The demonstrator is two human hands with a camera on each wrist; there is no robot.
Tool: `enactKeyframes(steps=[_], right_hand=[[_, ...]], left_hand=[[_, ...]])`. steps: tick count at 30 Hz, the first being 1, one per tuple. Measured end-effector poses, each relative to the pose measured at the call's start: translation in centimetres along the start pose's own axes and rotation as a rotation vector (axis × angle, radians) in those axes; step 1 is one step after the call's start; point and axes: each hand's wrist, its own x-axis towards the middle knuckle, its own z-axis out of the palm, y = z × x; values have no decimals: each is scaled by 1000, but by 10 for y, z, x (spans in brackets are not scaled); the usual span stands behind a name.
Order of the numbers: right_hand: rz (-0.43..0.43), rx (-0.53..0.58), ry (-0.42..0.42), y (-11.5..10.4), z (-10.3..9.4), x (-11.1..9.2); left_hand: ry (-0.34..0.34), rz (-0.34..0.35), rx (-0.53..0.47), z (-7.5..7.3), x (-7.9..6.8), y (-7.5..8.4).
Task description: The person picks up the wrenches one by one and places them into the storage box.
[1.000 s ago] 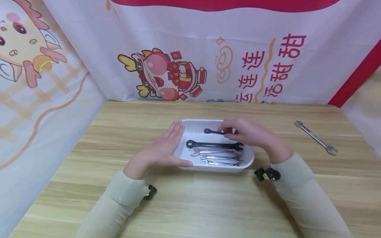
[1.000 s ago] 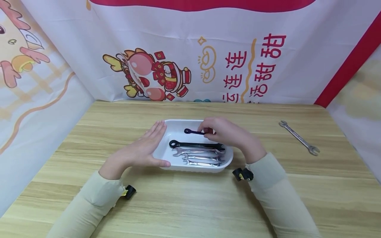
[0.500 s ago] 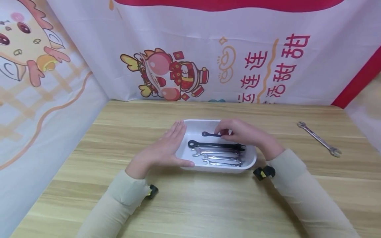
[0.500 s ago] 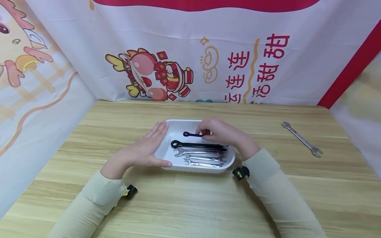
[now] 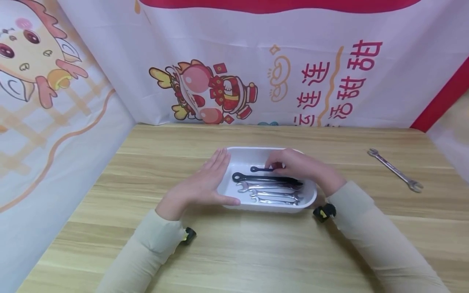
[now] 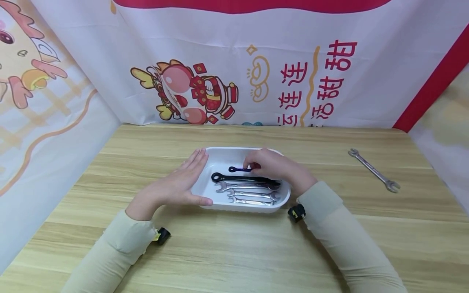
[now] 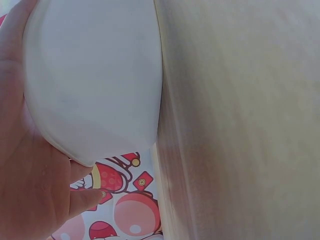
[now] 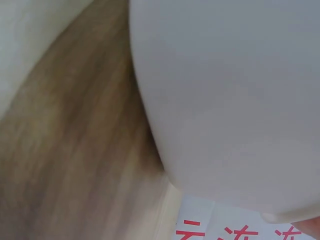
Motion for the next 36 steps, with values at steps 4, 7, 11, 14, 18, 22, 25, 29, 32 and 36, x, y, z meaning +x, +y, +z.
enactKeyframes(steps=[4, 7, 11, 14, 18, 22, 25, 29, 32, 36], right_hand=[[-1, -45, 0, 0, 1, 1], [-10, -80, 5, 0, 2, 1], [-8, -109, -2, 0, 2, 2], [12, -131, -14, 0, 3, 4], [32, -151, -14, 0, 4, 5], [34, -149, -10, 0, 4, 5], [37, -153, -15, -1, 5, 4], [37, -160, -19, -1, 6, 4], [39, -160, -25, -1, 6, 4], [42, -159, -38, -2, 5, 4]], left_hand=[[-5, 2, 1, 0, 0, 0], [-5, 4, 0, -1, 0, 0], [0, 8, 3, -2, 0, 0], [-4, 7, 1, -2, 0, 1], [-6, 2, -6, -3, 0, 1], [-3, 7, 1, -3, 0, 1], [-5, 6, 5, -2, 0, 0], [-9, 2, -1, -3, 0, 0], [-13, 1, -3, -3, 0, 1], [-16, -7, -8, -2, -1, 2]])
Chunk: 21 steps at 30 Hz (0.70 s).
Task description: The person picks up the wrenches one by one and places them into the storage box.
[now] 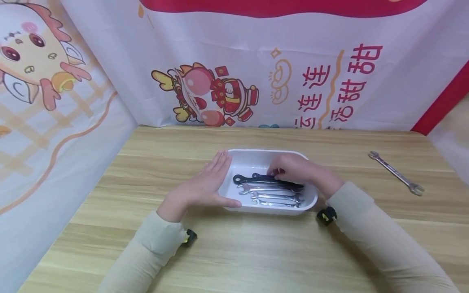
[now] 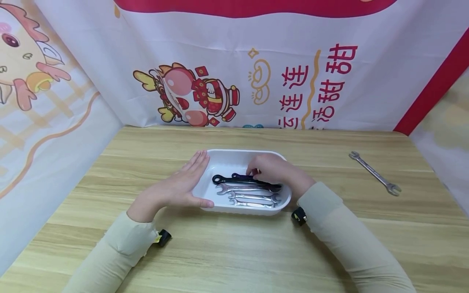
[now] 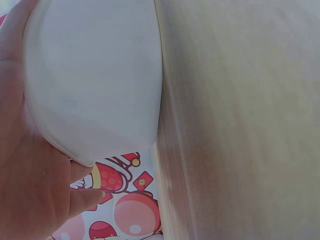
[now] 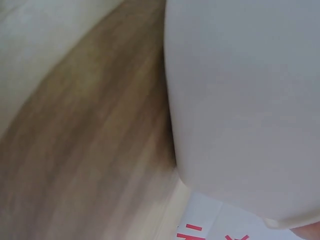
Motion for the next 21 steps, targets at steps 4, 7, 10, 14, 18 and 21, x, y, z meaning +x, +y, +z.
enactKeyframes(steps=[4, 7, 10, 14, 18, 21], right_hand=[[-6, -5, -3, 0, 0, 0], [-7, -11, -8, 0, 1, -1], [-10, -15, -12, -1, 0, -4], [-17, -19, -5, -3, -1, -7], [-30, -15, 2, -3, -2, -12], [-50, 8, 9, -1, -3, -16]], left_hand=[[7, -4, -5, 0, -1, 1], [12, 1, -1, 1, -1, 1], [12, 5, 4, 2, -1, 1], [9, 1, 8, 2, -1, 1], [10, 2, 1, 1, -1, 1], [11, 9, 1, 0, -1, 1]])
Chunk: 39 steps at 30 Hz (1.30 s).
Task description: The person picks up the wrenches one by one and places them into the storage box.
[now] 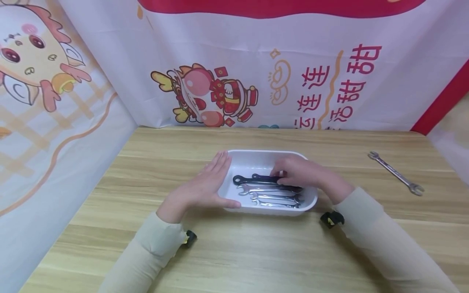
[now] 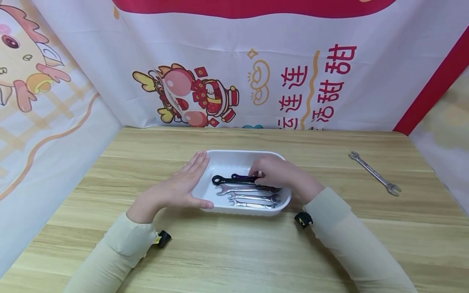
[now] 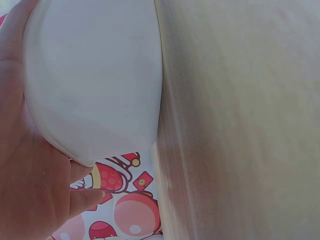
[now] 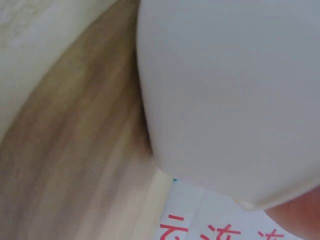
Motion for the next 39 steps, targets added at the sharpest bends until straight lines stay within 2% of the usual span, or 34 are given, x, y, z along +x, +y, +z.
enactKeyframes(steps=[6, 15, 25, 31, 39], right_hand=[[-8, 107, 22, 5, -4, -11], [23, 196, 48, 6, -6, -25], [35, 199, 84, 1, -15, -34], [19, 170, 156, 3, -24, -44], [80, 175, 185, 7, -40, -56]], left_hand=[[0, 4, 2, 2, 0, -1], [-7, -2, -4, 7, 1, 0], [-1, -1, -7, 6, -1, 0], [-6, 5, 4, 4, 0, -1], [-1, 3, -6, 0, 1, 0]])
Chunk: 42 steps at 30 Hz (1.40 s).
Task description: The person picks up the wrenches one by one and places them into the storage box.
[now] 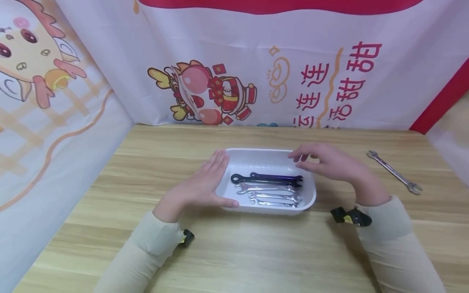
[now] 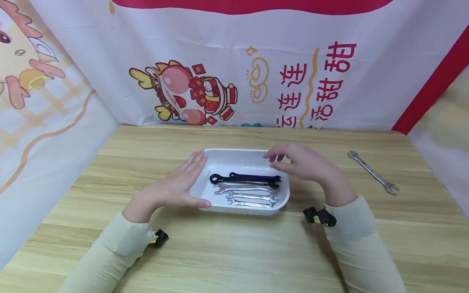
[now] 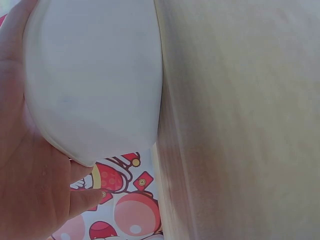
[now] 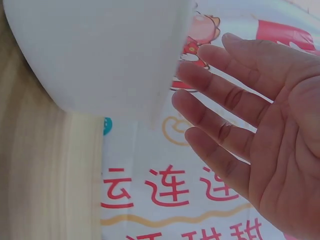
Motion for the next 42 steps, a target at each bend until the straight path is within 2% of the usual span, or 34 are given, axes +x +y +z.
enactKeyframes(steps=[10, 20, 26, 31, 42], right_hand=[[41, -7, 3, -1, -10, -7], [48, -27, 70, 3, -24, -18], [106, -11, 125, 10, -33, -26], [122, -17, 163, 16, -41, -33], [207, -46, 205, 32, -53, -48]], left_hand=[[-1, 1, 1, -1, 0, 0], [-2, -5, 6, -2, 1, 0], [-5, -1, 19, -1, 1, 0], [10, 11, 8, -1, 0, 0], [3, -1, 11, -1, 0, 0]])
